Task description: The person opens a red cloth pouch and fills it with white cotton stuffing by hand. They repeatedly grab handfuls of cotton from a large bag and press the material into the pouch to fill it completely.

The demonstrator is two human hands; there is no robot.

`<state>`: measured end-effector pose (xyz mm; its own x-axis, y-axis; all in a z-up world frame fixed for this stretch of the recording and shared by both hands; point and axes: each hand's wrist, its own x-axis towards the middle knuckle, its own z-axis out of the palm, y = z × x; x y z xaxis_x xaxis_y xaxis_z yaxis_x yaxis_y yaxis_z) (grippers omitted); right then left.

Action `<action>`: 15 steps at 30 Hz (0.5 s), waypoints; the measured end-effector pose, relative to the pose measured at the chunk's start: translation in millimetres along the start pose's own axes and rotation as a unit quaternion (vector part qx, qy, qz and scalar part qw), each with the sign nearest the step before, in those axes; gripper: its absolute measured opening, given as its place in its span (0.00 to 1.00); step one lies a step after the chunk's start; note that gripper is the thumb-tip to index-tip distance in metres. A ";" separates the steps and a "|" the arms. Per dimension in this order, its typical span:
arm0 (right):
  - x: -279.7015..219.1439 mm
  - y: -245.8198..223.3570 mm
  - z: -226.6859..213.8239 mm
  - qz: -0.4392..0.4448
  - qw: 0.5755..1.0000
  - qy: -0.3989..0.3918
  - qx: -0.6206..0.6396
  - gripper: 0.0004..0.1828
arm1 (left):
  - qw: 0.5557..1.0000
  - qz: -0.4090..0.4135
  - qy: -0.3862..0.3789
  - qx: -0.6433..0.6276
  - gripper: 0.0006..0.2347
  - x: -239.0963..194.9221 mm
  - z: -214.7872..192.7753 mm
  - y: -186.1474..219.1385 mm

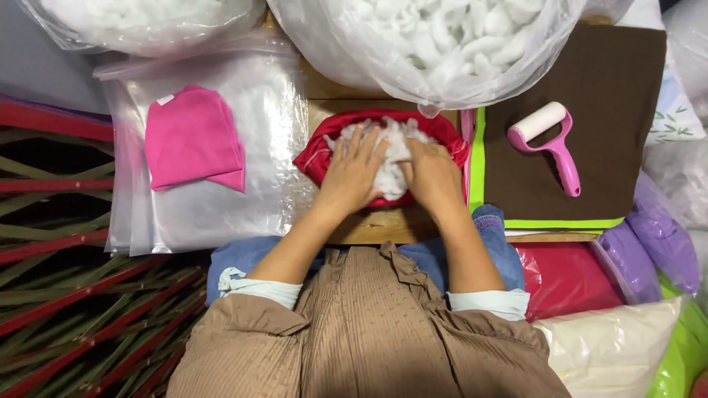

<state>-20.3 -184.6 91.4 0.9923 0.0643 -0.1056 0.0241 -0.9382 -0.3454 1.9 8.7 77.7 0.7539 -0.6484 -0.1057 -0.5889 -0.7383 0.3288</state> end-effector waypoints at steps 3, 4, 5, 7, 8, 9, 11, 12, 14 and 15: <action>2.9 40.0 20.7 0.064 0.995 -0.059 -0.054 0.22 | 0.998 -0.029 -0.059 0.018 0.38 9.3 26.5 -14.4; 2.1 33.1 8.9 0.066 0.994 -0.064 -0.052 0.22 | 0.997 -0.030 -0.064 0.016 0.38 9.4 22.2 -15.0; 1.5 26.3 -2.4 0.046 0.997 -0.043 -0.031 0.24 | 0.999 -0.028 -0.034 0.021 0.35 9.4 18.6 -15.9; -8.2 10.8 -20.2 0.033 0.999 -0.024 -0.013 0.26 | 1.000 -0.022 -0.005 0.022 0.33 7.7 23.1 -15.5; -5.9 0.7 -28.5 -0.036 0.999 0.021 0.011 0.32 | 0.999 -0.020 0.011 0.027 0.31 11.3 25.8 -20.1; -4.2 -9.9 -36.9 -0.105 0.992 0.066 0.035 0.39 | 0.999 -0.018 0.027 0.032 0.29 14.4 28.2 -24.8; -0.1 -25.4 -31.5 -0.124 0.992 0.023 0.023 0.41 | 0.998 -0.015 0.051 0.045 0.25 12.1 18.0 -22.0; -3.0 -31.7 -28.6 -0.135 0.991 -0.019 0.010 0.42 | 0.996 -0.003 0.074 0.055 0.21 10.3 14.9 -17.3; -3.6 -3.7 32.5 -0.123 0.990 -0.045 -0.055 0.40 | 0.992 0.000 0.107 0.066 0.17 10.0 39.6 -25.2; 0.4 10.0 60.8 -0.115 0.983 -0.067 -0.123 0.39 | 0.986 0.002 0.145 0.080 0.13 12.9 49.2 -30.9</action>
